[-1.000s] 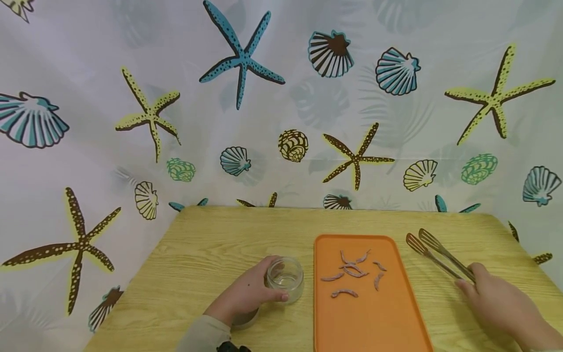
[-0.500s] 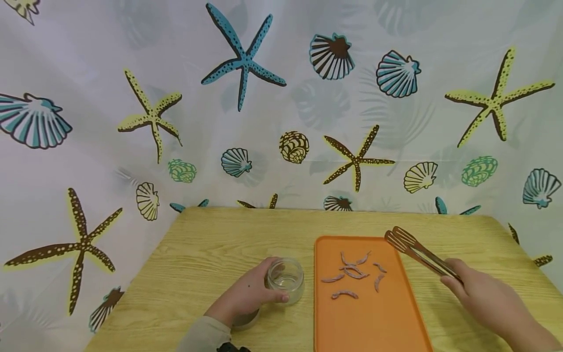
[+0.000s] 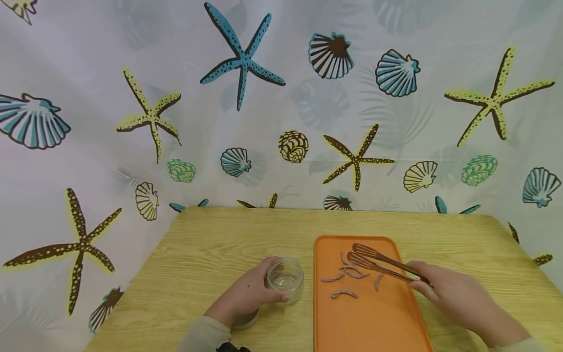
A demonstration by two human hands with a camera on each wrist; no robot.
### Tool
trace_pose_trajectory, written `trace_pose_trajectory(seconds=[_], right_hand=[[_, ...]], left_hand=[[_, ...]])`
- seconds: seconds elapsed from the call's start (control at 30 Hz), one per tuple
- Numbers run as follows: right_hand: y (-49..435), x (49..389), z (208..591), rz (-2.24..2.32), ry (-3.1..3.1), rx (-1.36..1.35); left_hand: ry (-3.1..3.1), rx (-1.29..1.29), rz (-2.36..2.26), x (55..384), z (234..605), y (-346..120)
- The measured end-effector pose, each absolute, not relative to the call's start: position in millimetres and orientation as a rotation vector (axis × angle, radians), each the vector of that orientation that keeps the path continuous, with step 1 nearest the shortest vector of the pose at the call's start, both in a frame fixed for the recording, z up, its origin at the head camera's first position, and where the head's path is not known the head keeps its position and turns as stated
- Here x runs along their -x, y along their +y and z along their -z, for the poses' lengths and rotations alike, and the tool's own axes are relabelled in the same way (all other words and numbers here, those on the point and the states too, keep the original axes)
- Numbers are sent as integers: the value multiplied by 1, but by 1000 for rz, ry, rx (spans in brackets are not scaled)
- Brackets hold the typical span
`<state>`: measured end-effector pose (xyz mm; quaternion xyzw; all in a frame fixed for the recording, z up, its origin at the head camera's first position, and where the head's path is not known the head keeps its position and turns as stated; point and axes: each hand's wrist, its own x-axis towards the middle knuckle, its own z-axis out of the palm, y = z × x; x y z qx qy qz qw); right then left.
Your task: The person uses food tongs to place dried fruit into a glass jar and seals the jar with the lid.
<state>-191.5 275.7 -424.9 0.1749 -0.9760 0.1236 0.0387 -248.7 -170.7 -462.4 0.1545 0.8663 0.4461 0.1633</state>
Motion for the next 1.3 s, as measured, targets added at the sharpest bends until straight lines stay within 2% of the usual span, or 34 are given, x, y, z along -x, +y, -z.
trace_pose_trajectory(seconds=[0.73,1.3], right_hand=[[253,206,430,-189,-2939,-758],[250,212,434,-134,-2959,-795]], left_hand=[[2433,-419,-1300,249,461,-171],[2442,-456,-1301,249,464,-173]])
